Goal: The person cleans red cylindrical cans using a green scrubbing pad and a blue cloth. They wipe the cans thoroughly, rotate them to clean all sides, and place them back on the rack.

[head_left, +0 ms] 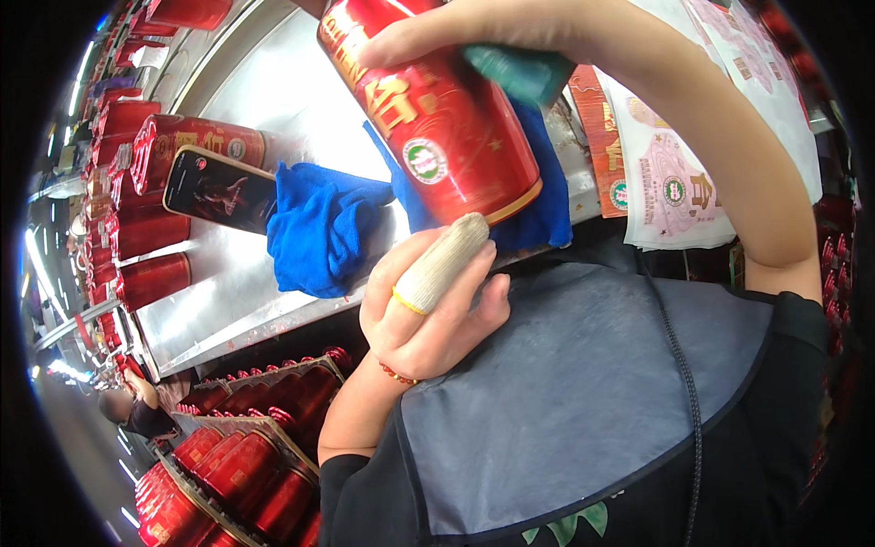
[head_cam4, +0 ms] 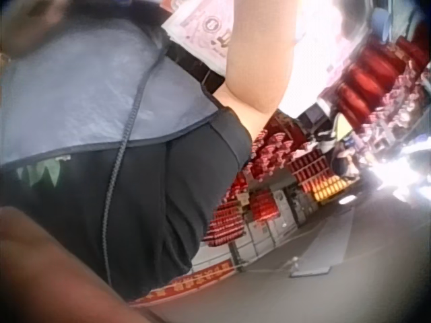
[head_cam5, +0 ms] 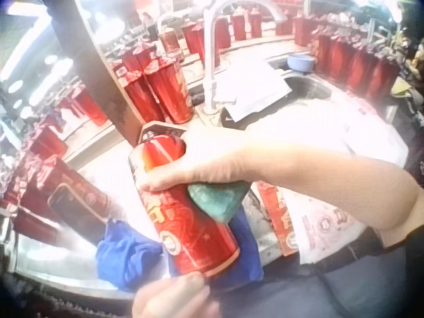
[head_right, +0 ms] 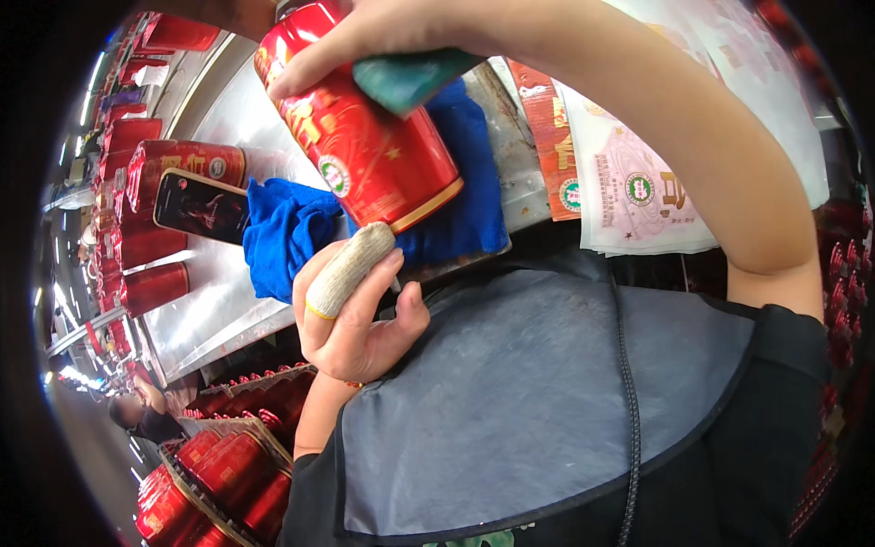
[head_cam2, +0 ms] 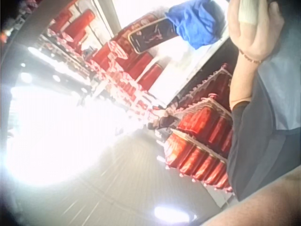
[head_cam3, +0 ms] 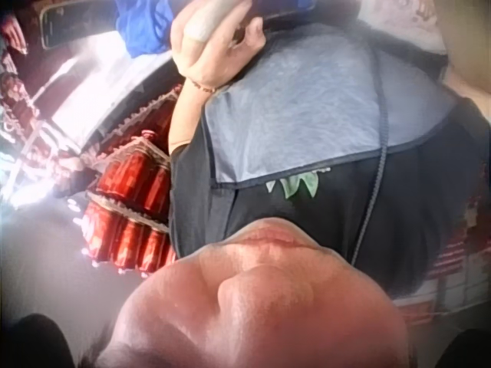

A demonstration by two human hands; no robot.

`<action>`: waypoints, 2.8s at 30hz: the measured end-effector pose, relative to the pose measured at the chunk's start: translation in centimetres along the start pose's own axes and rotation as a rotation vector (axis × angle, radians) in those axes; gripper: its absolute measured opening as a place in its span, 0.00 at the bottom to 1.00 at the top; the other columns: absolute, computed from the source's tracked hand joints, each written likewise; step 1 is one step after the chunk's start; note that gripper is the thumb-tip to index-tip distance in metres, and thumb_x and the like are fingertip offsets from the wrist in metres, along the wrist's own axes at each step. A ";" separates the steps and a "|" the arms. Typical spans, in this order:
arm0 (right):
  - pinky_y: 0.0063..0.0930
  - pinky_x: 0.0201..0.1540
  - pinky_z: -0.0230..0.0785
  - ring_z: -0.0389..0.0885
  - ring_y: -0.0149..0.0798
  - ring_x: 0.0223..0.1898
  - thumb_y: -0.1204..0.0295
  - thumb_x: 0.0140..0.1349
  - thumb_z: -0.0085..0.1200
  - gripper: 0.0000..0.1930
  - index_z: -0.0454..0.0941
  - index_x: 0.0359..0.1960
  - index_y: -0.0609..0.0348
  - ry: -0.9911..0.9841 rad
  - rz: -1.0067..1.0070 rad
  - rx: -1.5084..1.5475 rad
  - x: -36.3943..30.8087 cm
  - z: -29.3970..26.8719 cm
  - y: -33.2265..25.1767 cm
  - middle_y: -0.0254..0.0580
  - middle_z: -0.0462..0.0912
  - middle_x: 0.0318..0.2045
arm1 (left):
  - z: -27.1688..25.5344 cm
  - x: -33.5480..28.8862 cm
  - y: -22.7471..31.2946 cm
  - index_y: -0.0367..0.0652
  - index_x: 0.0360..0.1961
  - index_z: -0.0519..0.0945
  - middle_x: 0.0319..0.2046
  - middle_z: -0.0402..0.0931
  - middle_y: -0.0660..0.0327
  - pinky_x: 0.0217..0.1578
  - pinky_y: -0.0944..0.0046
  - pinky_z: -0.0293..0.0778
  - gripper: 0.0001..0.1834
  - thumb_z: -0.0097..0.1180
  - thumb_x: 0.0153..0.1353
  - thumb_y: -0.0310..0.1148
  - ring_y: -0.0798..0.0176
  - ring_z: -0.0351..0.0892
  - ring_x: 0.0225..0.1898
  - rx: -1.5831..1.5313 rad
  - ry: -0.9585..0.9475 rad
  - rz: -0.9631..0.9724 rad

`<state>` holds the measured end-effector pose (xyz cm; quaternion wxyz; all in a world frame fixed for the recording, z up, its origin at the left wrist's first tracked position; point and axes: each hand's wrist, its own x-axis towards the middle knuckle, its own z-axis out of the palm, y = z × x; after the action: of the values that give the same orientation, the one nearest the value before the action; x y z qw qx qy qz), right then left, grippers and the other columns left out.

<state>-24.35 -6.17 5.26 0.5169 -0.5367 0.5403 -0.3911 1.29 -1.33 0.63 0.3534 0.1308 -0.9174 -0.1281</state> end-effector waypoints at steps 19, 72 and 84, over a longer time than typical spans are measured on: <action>0.29 0.48 0.78 0.83 0.31 0.45 0.41 0.48 0.76 0.42 0.78 0.57 0.61 -0.428 0.103 0.479 1.7 -4.0 4.4 0.42 0.85 0.45 | 0.0 0.2 0.1 0.40 0.43 0.89 0.47 0.86 0.54 0.49 0.59 0.83 0.17 0.72 0.49 0.27 0.54 0.85 0.48 0.024 -0.015 0.015; 0.32 0.64 0.68 0.77 0.42 0.60 0.35 0.60 0.63 0.44 0.77 0.61 0.66 -0.076 0.147 -0.012 -0.5 -4.8 4.3 0.53 0.80 0.58 | 3.6 4.0 -0.7 0.45 0.54 0.88 0.56 0.80 0.61 0.58 0.55 0.75 0.23 0.68 0.55 0.27 0.54 0.70 0.60 0.353 0.001 0.170; 0.12 0.24 0.70 0.78 0.19 0.26 0.34 0.52 0.70 0.49 0.74 0.63 0.65 0.015 0.178 0.132 -2.7 -2.7 3.2 0.42 0.85 0.41 | 3.6 -2.0 -1.7 0.33 0.61 0.77 0.61 0.75 0.43 0.62 0.52 0.70 0.29 0.69 0.58 0.25 0.43 0.75 0.62 -0.141 0.215 -0.277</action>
<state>-27.87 -3.47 2.91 0.5798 -0.4484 0.5627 -0.3823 0.50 -1.69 -3.75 0.4366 0.2438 -0.8363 -0.2248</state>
